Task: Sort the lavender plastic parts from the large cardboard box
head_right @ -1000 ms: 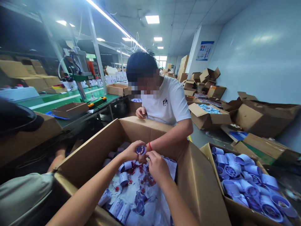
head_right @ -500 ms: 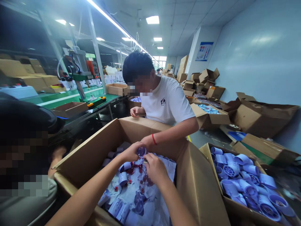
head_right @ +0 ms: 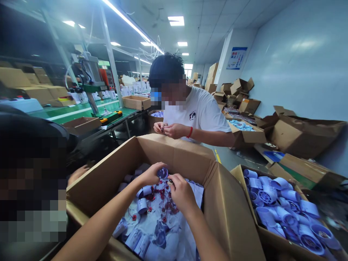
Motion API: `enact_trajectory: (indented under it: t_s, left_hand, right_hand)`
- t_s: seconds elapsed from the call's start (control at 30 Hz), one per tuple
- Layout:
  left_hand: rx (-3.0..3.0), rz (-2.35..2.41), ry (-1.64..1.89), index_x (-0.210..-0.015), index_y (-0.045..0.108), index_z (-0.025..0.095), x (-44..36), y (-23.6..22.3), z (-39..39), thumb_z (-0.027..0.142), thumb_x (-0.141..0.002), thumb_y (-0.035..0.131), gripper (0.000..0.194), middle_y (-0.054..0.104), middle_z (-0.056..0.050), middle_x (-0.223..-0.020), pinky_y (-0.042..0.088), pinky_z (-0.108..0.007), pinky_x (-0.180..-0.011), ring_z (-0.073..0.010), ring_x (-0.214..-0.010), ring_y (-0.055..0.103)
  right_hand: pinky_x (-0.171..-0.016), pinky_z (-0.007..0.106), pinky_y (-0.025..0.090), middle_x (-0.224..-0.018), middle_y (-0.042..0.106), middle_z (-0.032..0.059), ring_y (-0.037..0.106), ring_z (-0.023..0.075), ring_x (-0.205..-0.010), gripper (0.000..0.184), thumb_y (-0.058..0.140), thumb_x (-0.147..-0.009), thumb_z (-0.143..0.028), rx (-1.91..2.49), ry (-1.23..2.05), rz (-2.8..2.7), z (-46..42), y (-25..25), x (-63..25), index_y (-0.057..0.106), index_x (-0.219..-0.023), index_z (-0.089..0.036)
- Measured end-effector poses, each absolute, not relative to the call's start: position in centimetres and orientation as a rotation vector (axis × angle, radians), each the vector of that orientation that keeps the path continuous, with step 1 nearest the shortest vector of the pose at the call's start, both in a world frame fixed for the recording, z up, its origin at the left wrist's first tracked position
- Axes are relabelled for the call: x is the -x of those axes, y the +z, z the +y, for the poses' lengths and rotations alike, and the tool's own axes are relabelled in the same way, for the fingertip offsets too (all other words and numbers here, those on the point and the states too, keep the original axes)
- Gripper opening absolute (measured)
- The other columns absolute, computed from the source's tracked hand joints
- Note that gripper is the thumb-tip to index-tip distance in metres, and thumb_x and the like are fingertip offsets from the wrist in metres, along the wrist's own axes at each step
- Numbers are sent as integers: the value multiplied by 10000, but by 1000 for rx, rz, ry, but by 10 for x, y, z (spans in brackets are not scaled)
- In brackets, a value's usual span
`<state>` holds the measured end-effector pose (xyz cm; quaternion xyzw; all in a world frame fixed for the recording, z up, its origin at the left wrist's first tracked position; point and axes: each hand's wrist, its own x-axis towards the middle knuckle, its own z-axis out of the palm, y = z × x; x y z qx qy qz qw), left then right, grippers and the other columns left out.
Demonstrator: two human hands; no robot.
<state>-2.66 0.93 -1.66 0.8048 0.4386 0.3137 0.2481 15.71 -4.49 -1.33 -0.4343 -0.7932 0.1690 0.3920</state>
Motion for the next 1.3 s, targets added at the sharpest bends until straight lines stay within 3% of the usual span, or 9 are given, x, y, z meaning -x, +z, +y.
enact_trajectory:
  t_s: [0.4,0.53,0.73,1.0,1.3]
  left_hand:
    - [-2256,1170,784,-1059,593,147,23,-16,6,-4,-479,509,606,622,-77,-1063,460,-369,-900,-246,-1001,569]
    - [-2296,1141,711,-1052,583,144,19,-14,2,-9,-468,492,611,617,-72,-1050,465,-364,-882,-241,-985,567]
    - [-2325,1064,715,-1052,559,143,7,-10,-7,19,-487,526,579,609,-77,-1022,461,-369,-879,-246,-968,558]
    - [-2293,967,827,-1124,503,164,-6,-2,-21,-4,-479,506,667,578,-84,-1070,466,-360,-846,-243,-979,544]
    - [-2240,870,929,-1099,472,170,-5,-1,-22,-12,-457,469,668,570,-86,-1110,451,-364,-892,-242,-1037,541]
  right_hand:
    - [-822,325,489,-964,655,62,624,208,-906,322,488,-754,-2,1145,392,-2173,-48,-18,-151,651,-939,-207]
    - [-784,318,500,-955,636,67,627,188,-839,311,479,-765,-19,1177,395,-2123,-47,-20,-151,661,-945,-197]
    - [-819,347,501,-961,659,59,615,202,-891,358,457,-764,-40,1146,368,-1984,-45,-22,-151,620,-1036,-207]
    - [-810,393,471,-919,567,89,516,238,-880,211,537,-746,-51,1268,51,-1939,-50,-15,-147,679,-793,-200]
    - [-814,350,488,-965,558,71,584,213,-882,157,565,-777,-138,1263,273,-1905,-46,-14,-153,699,-814,-212]
